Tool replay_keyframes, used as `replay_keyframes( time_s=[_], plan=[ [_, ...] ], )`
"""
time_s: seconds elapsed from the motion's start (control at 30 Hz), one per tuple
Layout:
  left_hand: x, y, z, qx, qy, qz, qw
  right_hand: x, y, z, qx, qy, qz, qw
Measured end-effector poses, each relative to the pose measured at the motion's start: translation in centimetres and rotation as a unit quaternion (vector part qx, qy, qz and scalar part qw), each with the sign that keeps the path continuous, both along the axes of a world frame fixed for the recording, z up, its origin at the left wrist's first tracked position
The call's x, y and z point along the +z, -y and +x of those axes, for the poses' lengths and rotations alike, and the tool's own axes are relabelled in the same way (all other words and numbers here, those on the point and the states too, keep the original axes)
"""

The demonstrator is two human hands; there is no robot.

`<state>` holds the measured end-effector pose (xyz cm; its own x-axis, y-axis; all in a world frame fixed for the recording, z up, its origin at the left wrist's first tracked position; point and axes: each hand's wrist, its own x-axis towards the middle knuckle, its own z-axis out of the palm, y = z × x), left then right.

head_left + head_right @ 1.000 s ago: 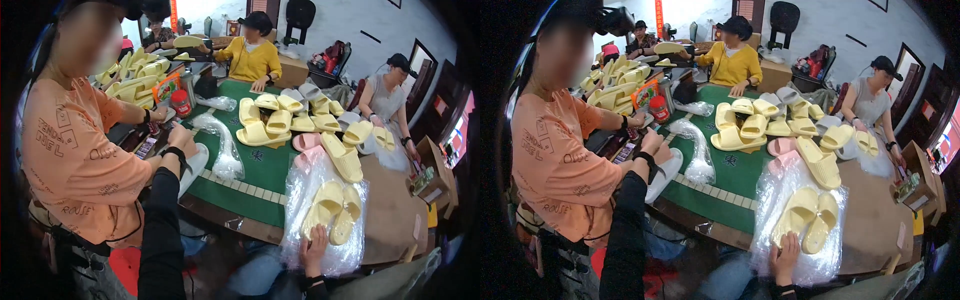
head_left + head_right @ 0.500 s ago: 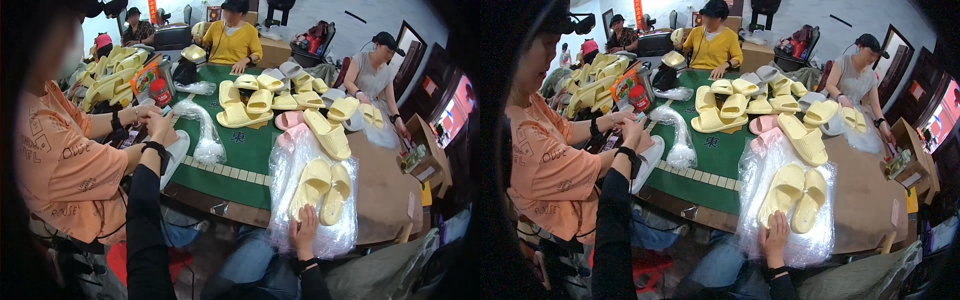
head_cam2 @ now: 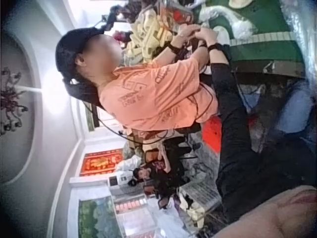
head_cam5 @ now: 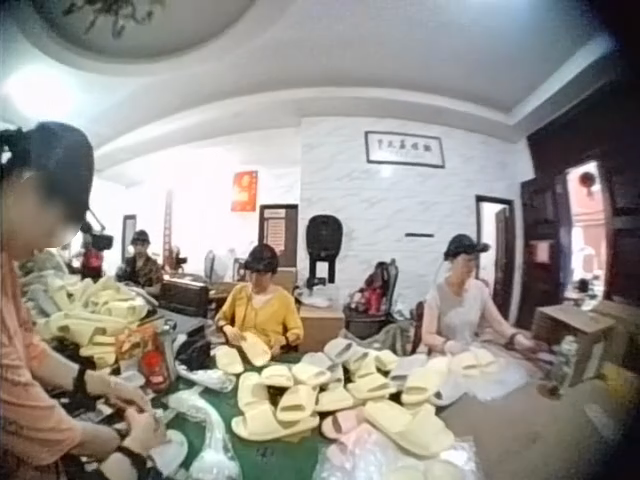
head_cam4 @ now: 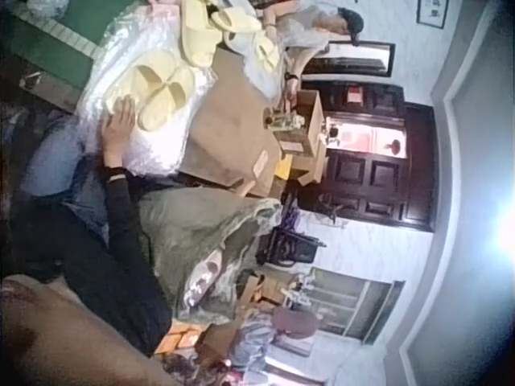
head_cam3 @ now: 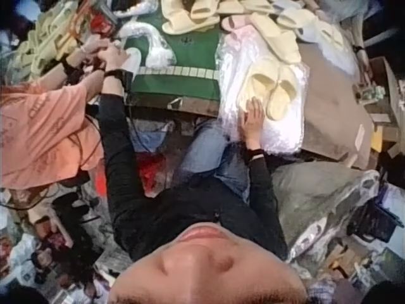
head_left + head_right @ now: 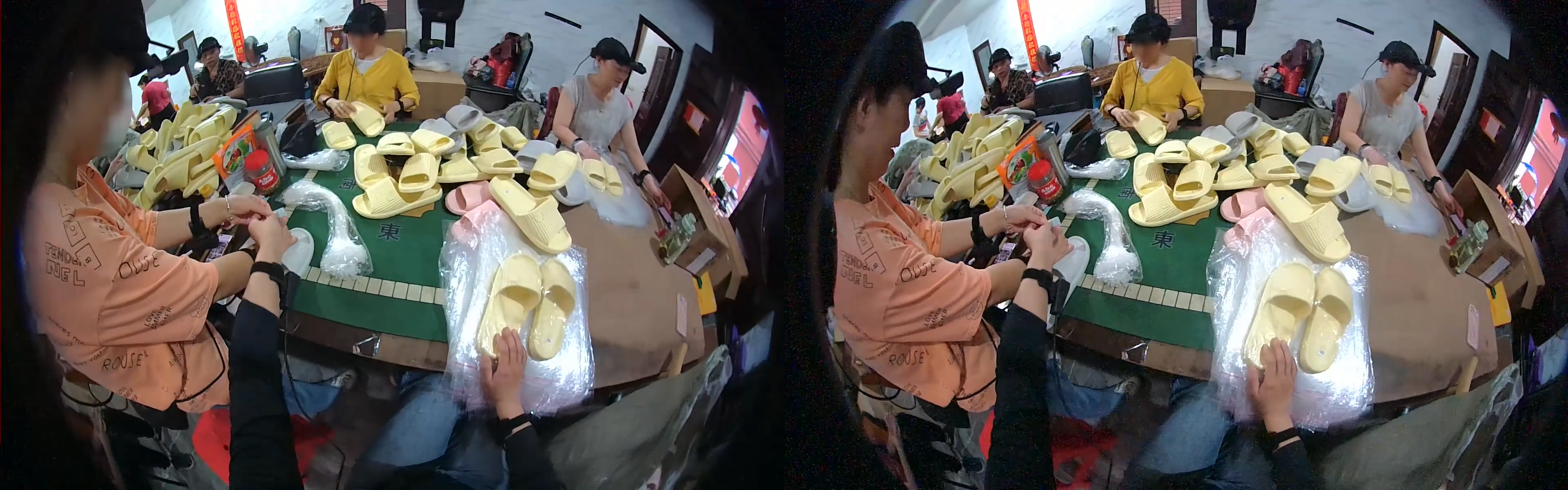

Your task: The recorder is packing various colored plastic slippers into plastic bags and then into a large sack for shipping.

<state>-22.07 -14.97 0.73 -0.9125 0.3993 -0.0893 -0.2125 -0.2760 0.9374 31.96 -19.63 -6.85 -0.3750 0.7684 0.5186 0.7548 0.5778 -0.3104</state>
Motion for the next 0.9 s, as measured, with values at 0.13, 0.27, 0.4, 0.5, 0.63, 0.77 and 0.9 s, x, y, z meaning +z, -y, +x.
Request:
replay_keyframes(
  time_s=[0.13, 0.27, 0.4, 0.5, 0.63, 0.77, 0.9],
  plan=[
    [1.8, 1.5, 8.2, -0.067, -0.134, 0.032, 0.988, 0.0, -0.2, -0.2, 0.003, -0.008, 0.002, 1.000],
    [2.4, 7.4, 22.1, -0.357, -0.109, -0.008, 0.927, 0.7, -0.4, 0.7, 0.028, -0.041, -0.016, 0.999],
    [1.3, 16.1, 31.9, -0.543, -0.119, -0.099, 0.825, 6.5, 4.3, -0.2, 0.043, -0.076, 0.016, 0.996],
    [-1.2, 19.0, 34.6, -0.566, -0.227, -0.130, 0.782, 7.0, 7.6, -1.2, 0.235, -0.078, -0.108, 0.963],
    [-3.6, 21.4, 36.5, -0.495, -0.282, -0.140, 0.810, 4.8, 11.2, -1.6, 0.225, -0.102, -0.240, 0.939],
    [-4.4, 22.4, 37.6, -0.504, -0.119, -0.174, 0.837, 3.5, 12.4, -0.6, 0.199, -0.123, -0.296, 0.926],
    [-4.4, 22.4, 38.1, -0.529, -0.161, -0.185, 0.812, 1.6, 11.9, 0.5, 0.217, -0.062, -0.276, 0.934]
  ],
)
